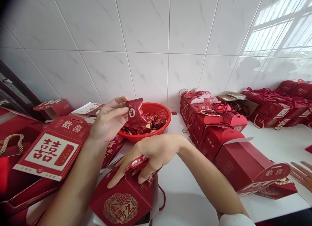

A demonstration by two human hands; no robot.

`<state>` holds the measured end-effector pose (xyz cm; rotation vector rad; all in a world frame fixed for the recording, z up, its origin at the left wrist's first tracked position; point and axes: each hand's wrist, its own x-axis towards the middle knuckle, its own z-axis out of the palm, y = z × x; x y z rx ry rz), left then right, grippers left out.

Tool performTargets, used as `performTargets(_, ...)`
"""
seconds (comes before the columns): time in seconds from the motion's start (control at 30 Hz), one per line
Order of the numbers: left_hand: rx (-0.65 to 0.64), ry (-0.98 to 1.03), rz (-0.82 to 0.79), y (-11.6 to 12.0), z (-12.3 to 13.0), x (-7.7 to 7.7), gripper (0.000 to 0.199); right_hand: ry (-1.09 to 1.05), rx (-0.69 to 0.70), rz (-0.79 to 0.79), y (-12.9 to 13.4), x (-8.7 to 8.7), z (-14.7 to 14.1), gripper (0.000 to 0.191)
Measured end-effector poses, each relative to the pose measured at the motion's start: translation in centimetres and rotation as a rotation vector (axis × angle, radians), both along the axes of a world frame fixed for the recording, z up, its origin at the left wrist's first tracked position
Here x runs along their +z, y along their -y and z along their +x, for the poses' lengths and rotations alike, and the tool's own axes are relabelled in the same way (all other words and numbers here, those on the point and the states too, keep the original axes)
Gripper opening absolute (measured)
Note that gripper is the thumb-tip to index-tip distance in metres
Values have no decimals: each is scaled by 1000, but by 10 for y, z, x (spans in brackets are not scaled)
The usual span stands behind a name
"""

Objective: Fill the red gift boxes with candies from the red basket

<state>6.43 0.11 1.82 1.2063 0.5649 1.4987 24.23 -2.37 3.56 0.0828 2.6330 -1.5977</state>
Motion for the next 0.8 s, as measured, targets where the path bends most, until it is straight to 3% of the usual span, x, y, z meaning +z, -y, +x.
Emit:
performTargets(0.1,-10,-13,12,3,2,0,26,-46,-30,-12,3,-3,-2,38)
performTargets(0.3,52,7,37,2,-7,3,25,-120,-234,-225,9,-18,1,38)
performTargets(0.47,117,37,73,3,-16,8,23,-231,-321,-346,14,-8,9,34)
performTargets(0.63,145,64,71,7,-23,10,18,-389,-566,-253,4,12,20,31)
performTargets(0.8,178,109,54,14,-34,14,20,-350,-630,-92,-2,32,21,27)
